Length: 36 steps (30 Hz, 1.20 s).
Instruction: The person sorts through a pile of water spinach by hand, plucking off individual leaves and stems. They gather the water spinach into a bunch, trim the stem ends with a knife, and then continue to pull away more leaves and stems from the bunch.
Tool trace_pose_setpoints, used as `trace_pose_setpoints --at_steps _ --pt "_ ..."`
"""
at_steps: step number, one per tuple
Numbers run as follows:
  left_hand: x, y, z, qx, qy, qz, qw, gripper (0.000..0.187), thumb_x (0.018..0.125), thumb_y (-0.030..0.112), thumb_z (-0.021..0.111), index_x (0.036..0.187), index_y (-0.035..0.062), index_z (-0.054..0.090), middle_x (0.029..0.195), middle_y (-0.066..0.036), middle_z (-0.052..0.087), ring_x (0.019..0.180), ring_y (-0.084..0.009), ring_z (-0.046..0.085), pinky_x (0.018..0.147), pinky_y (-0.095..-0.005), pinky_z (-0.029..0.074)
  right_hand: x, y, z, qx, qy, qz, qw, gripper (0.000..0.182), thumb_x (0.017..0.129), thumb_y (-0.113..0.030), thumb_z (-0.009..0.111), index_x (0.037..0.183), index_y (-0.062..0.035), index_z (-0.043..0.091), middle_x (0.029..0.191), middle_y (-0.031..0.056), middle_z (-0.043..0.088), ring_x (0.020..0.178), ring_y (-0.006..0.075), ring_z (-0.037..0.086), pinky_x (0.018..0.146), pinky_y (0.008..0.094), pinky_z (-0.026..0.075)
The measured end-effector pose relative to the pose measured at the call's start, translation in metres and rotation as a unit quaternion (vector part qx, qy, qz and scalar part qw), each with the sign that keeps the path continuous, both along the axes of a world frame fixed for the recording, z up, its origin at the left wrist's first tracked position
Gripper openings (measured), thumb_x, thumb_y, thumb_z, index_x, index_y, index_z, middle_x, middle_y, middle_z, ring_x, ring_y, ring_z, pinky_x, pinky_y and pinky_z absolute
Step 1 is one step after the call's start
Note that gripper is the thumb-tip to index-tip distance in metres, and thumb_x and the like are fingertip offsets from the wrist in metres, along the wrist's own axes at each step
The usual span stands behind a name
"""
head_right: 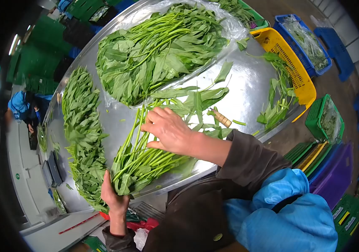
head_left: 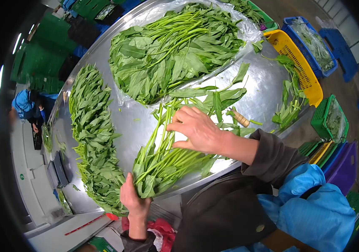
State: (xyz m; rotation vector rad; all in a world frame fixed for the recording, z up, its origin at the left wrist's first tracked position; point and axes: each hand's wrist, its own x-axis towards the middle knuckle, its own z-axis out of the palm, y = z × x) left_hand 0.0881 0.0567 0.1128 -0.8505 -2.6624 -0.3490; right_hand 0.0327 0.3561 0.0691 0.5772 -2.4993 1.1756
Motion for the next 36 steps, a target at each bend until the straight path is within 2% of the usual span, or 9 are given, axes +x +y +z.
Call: trace_pose_setpoints --at_steps 5,9,14,17,24,27,30,32,36 --pt "-0.013 -0.002 -0.001 0.001 0.003 -0.030 1.000 0.072 0.060 0.003 0.076 0.125 -0.0081 0.046 0.093 -0.020 0.060 0.075 -0.0355 0.059 0.067 -0.0417 0.047 -0.002 -0.004 -0.006 0.022 0.089 -0.015 0.996 0.037 0.066 -0.025 0.078 0.098 -0.0093 0.064 0.093 0.0060 0.055 0.095 0.0262 0.053 0.094 0.0410 0.039" --pt "-0.015 -0.013 0.002 -0.003 -0.023 -0.032 0.999 0.072 0.060 0.001 0.074 0.125 -0.0083 0.046 0.092 -0.020 0.060 0.075 -0.0355 0.059 0.067 -0.0416 0.047 -0.002 -0.016 -0.007 0.031 0.050 0.099 0.993 0.031 0.069 -0.028 0.075 0.093 -0.0086 0.069 0.085 0.0059 0.061 0.092 0.0243 0.057 0.093 0.0394 0.037" --pt "-0.016 -0.019 0.003 0.008 -0.006 -0.073 0.997 0.074 0.057 -0.001 0.074 0.125 -0.0083 0.046 0.088 -0.018 0.059 0.073 -0.0351 0.058 0.065 -0.0416 0.046 0.009 -0.013 0.002 -0.136 -0.076 0.135 0.978 0.021 0.077 -0.022 0.071 0.088 -0.0047 0.068 0.085 0.0103 0.066 0.083 0.0287 0.061 0.081 0.0371 0.046" --pt "-0.017 -0.012 0.006 -0.004 0.003 -0.094 0.996 0.075 0.057 -0.001 0.074 0.126 -0.0075 0.045 0.085 -0.017 0.058 0.070 -0.0342 0.056 0.063 -0.0410 0.044 0.017 -0.006 0.007 -0.131 -0.222 0.142 0.956 0.022 0.078 -0.023 0.068 0.089 -0.0039 0.066 0.087 0.0126 0.067 0.082 0.0312 0.063 0.075 0.0389 0.047" --pt "-0.016 0.004 0.003 -0.027 0.004 -0.141 0.990 0.073 0.061 0.001 0.071 0.128 -0.0057 0.043 0.084 -0.017 0.056 0.068 -0.0326 0.053 0.061 -0.0409 0.041 0.026 0.014 0.005 -0.074 -0.233 0.135 0.960 0.021 0.081 -0.023 0.064 0.090 -0.0041 0.062 0.079 0.0140 0.066 0.075 0.0305 0.064 0.068 0.0396 0.049" --pt "-0.011 0.010 0.004 -0.037 -0.003 -0.139 0.990 0.074 0.061 -0.001 0.071 0.129 -0.0062 0.042 0.084 -0.017 0.057 0.068 -0.0328 0.054 0.061 -0.0407 0.042 0.028 0.029 0.005 0.002 -0.182 -0.016 0.983 0.018 0.082 -0.022 0.063 0.085 -0.0045 0.059 0.072 0.0135 0.064 0.067 0.0313 0.064 0.063 0.0410 0.048" --pt "-0.008 0.010 -0.001 -0.005 0.004 -0.082 0.997 0.074 0.058 -0.006 0.070 0.128 -0.0074 0.043 0.086 -0.018 0.059 0.070 -0.0340 0.055 0.061 -0.0406 0.043 0.023 0.069 -0.017 -0.088 -0.114 -0.203 0.969 0.015 0.083 -0.019 0.063 0.081 -0.0055 0.056 0.062 0.0124 0.060 0.058 0.0317 0.061 0.060 0.0416 0.049" --pt "-0.006 0.011 0.001 -0.009 0.007 -0.078 0.997 0.074 0.059 -0.005 0.070 0.128 -0.0073 0.043 0.086 -0.018 0.059 0.070 -0.0342 0.055 0.061 -0.0409 0.043 0.019 0.093 -0.027 0.125 -0.195 -0.271 0.934 0.016 0.082 -0.017 0.066 0.092 -0.0064 0.059 0.074 0.0139 0.063 0.072 0.0308 0.063 0.068 0.0404 0.050" --pt "-0.007 0.017 -0.002 -0.034 0.027 -0.084 0.995 0.070 0.064 0.002 0.073 0.127 -0.0064 0.044 0.086 -0.018 0.058 0.069 -0.0332 0.055 0.061 -0.0408 0.043 0.027 0.080 0.003 0.073 0.010 -0.220 0.973 0.045 0.077 -0.014 0.070 0.118 -0.0050 0.055 0.113 0.0159 0.058 0.104 0.0335 0.055 0.088 0.0394 0.045"
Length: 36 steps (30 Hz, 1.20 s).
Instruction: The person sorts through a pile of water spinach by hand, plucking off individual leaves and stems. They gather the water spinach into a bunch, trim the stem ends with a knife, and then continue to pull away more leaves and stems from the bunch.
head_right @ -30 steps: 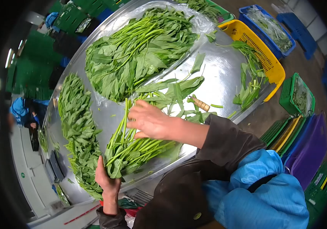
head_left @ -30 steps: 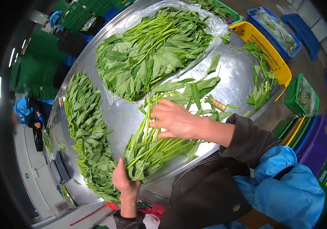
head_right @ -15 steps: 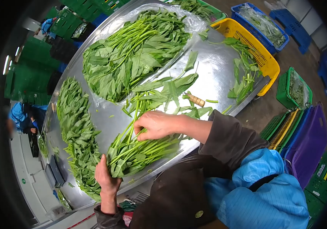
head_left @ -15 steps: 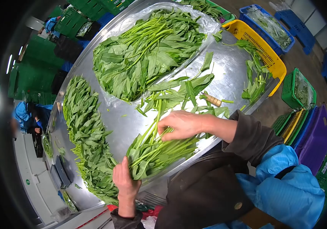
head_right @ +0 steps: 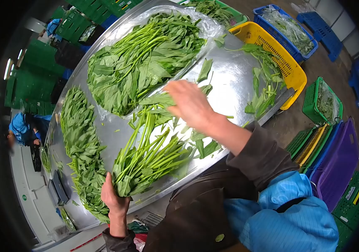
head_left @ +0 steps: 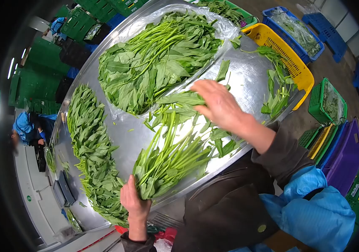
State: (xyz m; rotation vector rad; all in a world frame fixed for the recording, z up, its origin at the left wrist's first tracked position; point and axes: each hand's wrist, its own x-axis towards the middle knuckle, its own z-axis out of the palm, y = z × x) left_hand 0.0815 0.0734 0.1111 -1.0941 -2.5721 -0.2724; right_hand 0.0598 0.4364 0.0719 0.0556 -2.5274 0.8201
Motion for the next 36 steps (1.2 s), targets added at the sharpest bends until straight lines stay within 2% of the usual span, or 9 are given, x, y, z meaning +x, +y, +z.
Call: trace_pose_setpoints --at_steps 3,9,11,19,22,23,27,31,36 --pt "-0.002 0.006 0.001 -0.031 0.002 -0.018 0.999 0.067 0.071 0.011 0.074 0.128 -0.0053 0.042 0.085 -0.017 0.058 0.069 -0.0324 0.055 0.061 -0.0407 0.042 0.000 -0.037 0.012 -0.153 0.073 0.115 0.979 0.032 0.079 -0.021 0.069 0.104 -0.0021 0.062 0.103 0.0146 0.062 0.099 0.0330 0.057 0.093 0.0393 0.040" --pt "-0.004 0.011 0.002 -0.042 0.017 -0.063 0.997 0.063 0.072 0.006 0.067 0.128 -0.0031 0.041 0.089 -0.019 0.057 0.075 -0.0345 0.057 0.063 -0.0430 0.043 -0.006 -0.066 -0.014 0.009 -0.324 0.185 0.928 0.039 0.086 -0.039 0.062 0.100 -0.0027 0.066 0.099 0.0153 0.063 0.100 0.0322 0.055 0.091 0.0398 0.041" --pt "-0.004 0.011 0.001 -0.038 0.015 -0.066 0.997 0.062 0.071 0.004 0.066 0.128 -0.0026 0.041 0.092 -0.020 0.058 0.077 -0.0351 0.058 0.065 -0.0437 0.043 -0.008 -0.082 -0.041 -0.296 -0.116 0.126 0.940 0.039 0.083 -0.041 0.064 0.090 -0.0037 0.070 0.076 0.0161 0.063 0.095 0.0313 0.057 0.091 0.0418 0.040" --pt "-0.007 0.009 0.001 -0.026 0.021 -0.057 0.998 0.058 0.071 0.003 0.065 0.124 -0.0029 0.042 0.094 -0.020 0.058 0.081 -0.0351 0.059 0.066 -0.0433 0.044 -0.017 -0.060 -0.032 -0.534 -0.300 0.116 0.782 0.029 0.085 -0.029 0.059 0.093 -0.0028 0.067 0.085 0.0069 0.066 0.083 0.0172 0.059 0.079 0.0311 0.045" --pt "-0.009 0.000 0.004 -0.043 0.016 -0.057 0.997 0.058 0.071 0.003 0.064 0.124 -0.0023 0.043 0.096 -0.019 0.059 0.082 -0.0349 0.059 0.066 -0.0433 0.044 -0.030 -0.014 -0.034 -0.324 -0.249 -0.002 0.913 0.024 0.083 -0.024 0.057 0.087 -0.0009 0.063 0.086 0.0119 0.063 0.088 0.0234 0.058 0.080 0.0356 0.043" --pt "-0.010 -0.002 0.004 -0.042 0.016 -0.053 0.998 0.058 0.071 0.003 0.064 0.124 -0.0023 0.043 0.096 -0.019 0.059 0.082 -0.0349 0.059 0.066 -0.0433 0.044 -0.029 -0.003 -0.027 -0.010 -0.196 -0.033 0.980 0.027 0.083 -0.025 0.059 0.089 0.0005 0.063 0.086 0.0153 0.063 0.093 0.0300 0.057 0.082 0.0388 0.043" --pt "-0.018 0.001 0.005 -0.059 0.011 -0.095 0.994 0.056 0.071 0.000 0.061 0.124 -0.0001 0.044 0.098 -0.019 0.059 0.083 -0.0345 0.059 0.065 -0.0431 0.043 -0.036 -0.024 -0.008 -0.007 0.007 0.040 0.999 0.030 0.085 -0.027 0.059 0.096 0.0015 0.064 0.087 0.0167 0.064 0.098 0.0352 0.057 0.085 0.0412 0.045" --pt "-0.025 0.008 0.013 -0.078 0.013 -0.148 0.986 0.051 0.074 0.000 0.057 0.124 0.0023 0.045 0.098 -0.018 0.059 0.084 -0.0338 0.059 0.065 -0.0426 0.043 -0.045 -0.057 0.017 -0.090 -0.409 0.351 0.837 0.035 0.087 -0.028 0.060 0.104 0.0025 0.062 0.080 0.0132 0.065 0.084 0.0324 0.063 0.080 0.0385 0.049" --pt "-0.026 0.000 0.014 -0.055 -0.010 -0.139 0.989 0.052 0.072 -0.002 0.056 0.122 -0.0001 0.047 0.098 -0.019 0.060 0.082 -0.0335 0.060 0.064 -0.0413 0.044 -0.052 -0.050 -0.026 -0.449 -0.354 0.338 0.748 0.032 0.092 -0.030 0.056 0.097 0.0018 0.062 0.072 0.0044 0.063 0.071 0.0165 0.062 0.069 0.0295 0.049"
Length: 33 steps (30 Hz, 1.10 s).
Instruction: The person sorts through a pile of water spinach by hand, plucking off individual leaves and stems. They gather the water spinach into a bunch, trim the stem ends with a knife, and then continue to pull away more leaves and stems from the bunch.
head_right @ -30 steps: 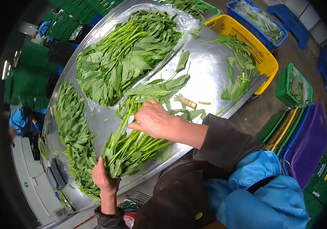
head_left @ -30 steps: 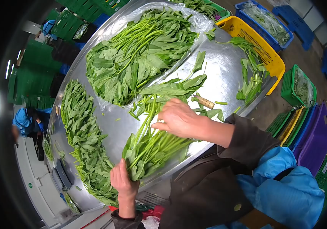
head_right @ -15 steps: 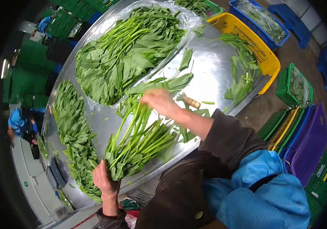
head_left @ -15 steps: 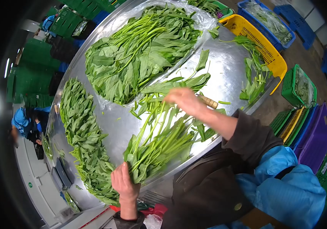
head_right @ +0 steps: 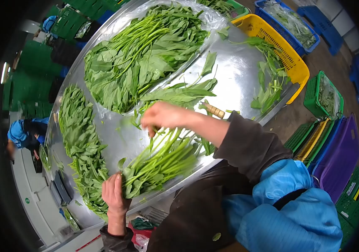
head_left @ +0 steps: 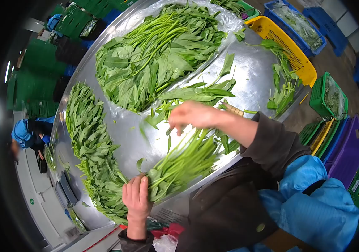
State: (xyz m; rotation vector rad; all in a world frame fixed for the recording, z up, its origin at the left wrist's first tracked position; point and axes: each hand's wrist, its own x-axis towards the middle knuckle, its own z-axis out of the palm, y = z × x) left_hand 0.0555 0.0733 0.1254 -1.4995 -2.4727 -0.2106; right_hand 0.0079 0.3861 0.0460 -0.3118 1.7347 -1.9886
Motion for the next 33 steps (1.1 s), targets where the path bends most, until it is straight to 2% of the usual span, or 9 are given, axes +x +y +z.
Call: trace_pose_setpoints --at_steps 5,9,10,12,16,20,22,29,33 --pt "0.005 -0.005 -0.009 0.018 -0.014 0.045 0.999 0.056 0.065 -0.003 0.062 0.120 -0.0053 0.049 0.096 -0.018 0.061 0.080 -0.0329 0.060 0.063 -0.0400 0.044 0.005 -0.003 -0.008 -0.124 -0.067 -0.180 0.973 0.031 0.097 -0.029 0.050 0.088 -0.0012 0.061 0.071 0.0011 0.059 0.068 0.0096 0.057 0.069 0.0242 0.046" --pt "0.016 -0.018 -0.012 0.086 -0.093 0.189 0.974 0.064 0.067 0.001 0.074 0.125 -0.0065 0.049 0.096 -0.020 0.064 0.082 -0.0342 0.063 0.072 -0.0380 0.050 -0.006 0.039 -0.032 0.029 -0.034 -0.453 0.890 0.044 0.095 -0.038 0.048 0.102 0.0043 0.061 0.079 0.0117 0.065 0.072 0.0159 0.062 0.069 0.0295 0.049" --pt "0.018 -0.026 -0.014 0.105 -0.121 0.227 0.961 0.065 0.067 0.001 0.074 0.126 -0.0062 0.048 0.099 -0.021 0.064 0.086 -0.0331 0.064 0.077 -0.0369 0.050 -0.002 0.040 -0.030 0.028 -0.035 -0.454 0.890 0.044 0.095 -0.038 0.048 0.102 0.0043 0.061 0.079 0.0117 0.065 0.072 0.0159 0.062 0.069 0.0295 0.049" --pt "0.022 -0.032 -0.015 0.160 -0.211 0.298 0.917 0.073 0.067 -0.002 0.075 0.133 -0.0034 0.042 0.106 -0.020 0.064 0.094 -0.0266 0.064 0.085 -0.0329 0.049 0.012 0.041 -0.019 0.438 -0.027 -0.271 0.857 0.056 0.093 -0.042 0.053 0.127 0.0038 0.049 0.103 0.0157 0.065 0.095 0.0202 0.062 0.084 0.0279 0.047" --pt "0.026 -0.031 -0.016 0.242 -0.301 0.313 0.868 0.090 0.064 -0.002 0.079 0.140 0.0005 0.032 0.111 -0.014 0.062 0.097 -0.0195 0.061 0.087 -0.0310 0.048 0.017 0.032 -0.026 0.104 -0.048 -0.168 0.979 0.061 0.092 -0.043 0.054 0.134 0.0005 0.044 0.114 0.0167 0.062 0.107 0.0211 0.058 0.084 0.0281 0.048" --pt "0.026 -0.019 -0.016 0.274 -0.326 0.313 0.849 0.092 0.063 -0.001 0.080 0.140 0.0005 0.031 0.112 -0.015 0.061 0.098 -0.0195 0.061 0.088 -0.0313 0.047 0.030 -0.009 -0.004 0.052 -0.097 -0.056 0.992 0.062 0.085 -0.040 0.065 0.129 0.0013 0.050 0.111 0.0171 0.064 0.100 0.0198 0.062 0.082 0.0303 0.049" --pt "0.027 -0.021 -0.017 0.294 -0.343 0.335 0.827 0.094 0.062 -0.001 0.081 0.141 0.0004 0.029 0.114 -0.015 0.059 0.100 -0.0204 0.060 0.089 -0.0317 0.047 0.033 -0.009 -0.009 -0.142 -0.125 -0.081 0.979 0.048 0.081 -0.020 0.072 0.121 0.0003 0.057 0.099 0.0135 0.068 0.090 0.0130 0.064 0.077 0.0259 0.049" --pt "0.030 -0.013 -0.023 0.309 -0.375 0.344 0.804 0.095 0.060 -0.002 0.080 0.141 -0.0007 0.029 0.117 -0.016 0.058 0.101 -0.0212 0.060 0.092 -0.0328 0.046 0.039 0.009 -0.005 -0.070 -0.155 0.027 0.985 0.052 0.076 -0.013 0.075 0.121 0.0036 0.055 0.091 0.0122 0.070 0.078 0.0129 0.064 0.074 0.0250 0.049" --pt "0.032 -0.019 -0.020 0.278 -0.393 0.341 0.807 0.096 0.060 -0.006 0.079 0.142 0.0020 0.029 0.123 -0.015 0.054 0.107 -0.0219 0.057 0.096 -0.0332 0.044 0.027 0.057 -0.005 0.219 -0.037 -0.071 0.972 0.031 0.074 -0.007 0.067 0.102 0.0050 0.062 0.086 0.0119 0.069 0.081 0.0162 0.065 0.072 0.0289 0.049"
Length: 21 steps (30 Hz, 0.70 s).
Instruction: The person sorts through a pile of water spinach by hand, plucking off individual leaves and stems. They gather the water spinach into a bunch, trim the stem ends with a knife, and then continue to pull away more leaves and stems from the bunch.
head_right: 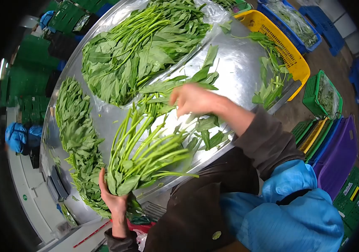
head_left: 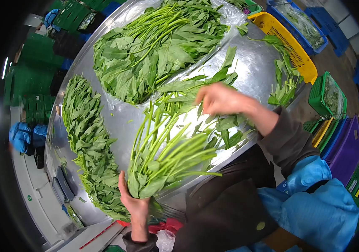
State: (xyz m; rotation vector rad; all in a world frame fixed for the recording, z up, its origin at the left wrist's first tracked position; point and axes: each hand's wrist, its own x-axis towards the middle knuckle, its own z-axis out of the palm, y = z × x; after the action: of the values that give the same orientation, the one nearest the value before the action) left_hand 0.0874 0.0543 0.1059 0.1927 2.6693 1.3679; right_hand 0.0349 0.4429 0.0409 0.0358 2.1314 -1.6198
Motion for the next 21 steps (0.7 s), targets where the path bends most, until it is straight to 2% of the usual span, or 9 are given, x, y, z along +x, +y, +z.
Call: trace_pose_setpoints --at_steps 1,4,8,11,15,17,18,20,21 --pt "-0.001 -0.001 0.000 -0.003 0.006 0.011 1.000 0.096 0.060 -0.006 0.078 0.142 0.0019 0.029 0.123 -0.015 0.053 0.108 -0.0220 0.056 0.097 -0.0331 0.043 -0.006 0.013 0.007 0.164 0.043 -0.043 0.985 0.029 0.077 -0.018 0.069 0.097 0.0033 0.063 0.095 0.0175 0.066 0.088 0.0220 0.064 0.077 0.0351 0.049" --pt "-0.003 0.003 -0.002 -0.005 0.017 0.028 0.999 0.095 0.059 -0.006 0.077 0.141 0.0012 0.030 0.123 -0.015 0.053 0.108 -0.0220 0.056 0.096 -0.0327 0.043 0.010 0.006 0.015 0.219 0.234 -0.009 0.947 0.038 0.078 -0.028 0.070 0.100 0.0021 0.063 0.101 0.0196 0.063 0.095 0.0298 0.061 0.081 0.0387 0.047" --pt "-0.007 0.010 -0.003 -0.007 0.036 0.042 0.998 0.093 0.060 -0.004 0.077 0.140 -0.0005 0.031 0.120 -0.015 0.054 0.104 -0.0220 0.058 0.094 -0.0314 0.044 0.026 -0.048 0.045 0.141 0.106 0.108 0.978 0.056 0.084 -0.047 0.062 0.106 0.0042 0.059 0.105 0.0213 0.060 0.101 0.0359 0.057 0.088 0.0430 0.043" --pt "-0.009 0.015 -0.003 -0.016 0.081 0.062 0.995 0.092 0.060 -0.004 0.076 0.140 0.0004 0.031 0.116 -0.015 0.056 0.102 -0.0224 0.059 0.093 -0.0315 0.044 0.020 -0.063 0.048 0.248 0.142 0.104 0.953 0.072 0.083 -0.054 0.059 0.111 0.0116 0.051 0.116 0.0300 0.051 0.114 0.0410 0.047 0.097 0.0455 0.034" --pt "-0.008 0.004 -0.002 -0.028 0.067 0.087 0.994 0.091 0.060 -0.005 0.075 0.140 -0.0007 0.032 0.119 -0.016 0.055 0.104 -0.0231 0.058 0.094 -0.0321 0.043 0.030 -0.057 0.060 0.309 0.313 -0.063 0.896 0.069 0.083 -0.054 0.058 0.107 0.0106 0.053 0.111 0.0277 0.053 0.108 0.0394 0.050 0.093 0.0450 0.036" --pt "-0.008 0.000 -0.002 -0.041 0.078 0.088 0.992 0.091 0.060 -0.005 0.076 0.140 -0.0008 0.032 0.121 -0.016 0.054 0.105 -0.0235 0.057 0.095 -0.0324 0.043 0.030 -0.046 0.098 0.132 0.070 0.027 0.988 0.066 0.085 -0.053 0.057 0.105 0.0097 0.054 0.111 0.0276 0.053 0.108 0.0387 0.049 0.093 0.0448 0.037" --pt "-0.008 -0.001 -0.003 -0.054 0.089 0.085 0.991 0.091 0.060 -0.005 0.076 0.140 -0.0009 0.032 0.122 -0.017 0.053 0.106 -0.0238 0.056 0.096 -0.0327 0.042 0.029 -0.052 0.092 0.133 0.071 0.030 0.988 0.066 0.085 -0.053 0.057 0.105 0.0097 0.054 0.111 0.0276 0.053 0.108 0.0387 0.049 0.093 0.0448 0.037" --pt "-0.007 0.003 -0.005 -0.051 0.078 0.085 0.992 0.091 0.060 -0.004 0.076 0.140 -0.0010 0.032 0.124 -0.017 0.052 0.109 -0.0244 0.055 0.097 -0.0331 0.041 0.031 -0.076 0.063 0.142 0.264 0.032 0.954 0.064 0.083 -0.057 0.056 0.094 0.0064 0.062 0.095 0.0224 0.059 0.100 0.0340 0.054 0.090 0.0428 0.039" --pt "-0.008 0.008 -0.007 -0.047 0.094 0.074 0.992 0.091 0.060 -0.004 0.076 0.140 -0.0010 0.032 0.124 -0.017 0.052 0.109 -0.0242 0.055 0.097 -0.0330 0.041 0.028 -0.089 0.045 0.256 0.313 0.015 0.914 0.060 0.082 -0.056 0.058 0.100 0.0009 0.064 0.102 0.0225 0.060 0.100 0.0345 0.056 0.090 0.0433 0.040"
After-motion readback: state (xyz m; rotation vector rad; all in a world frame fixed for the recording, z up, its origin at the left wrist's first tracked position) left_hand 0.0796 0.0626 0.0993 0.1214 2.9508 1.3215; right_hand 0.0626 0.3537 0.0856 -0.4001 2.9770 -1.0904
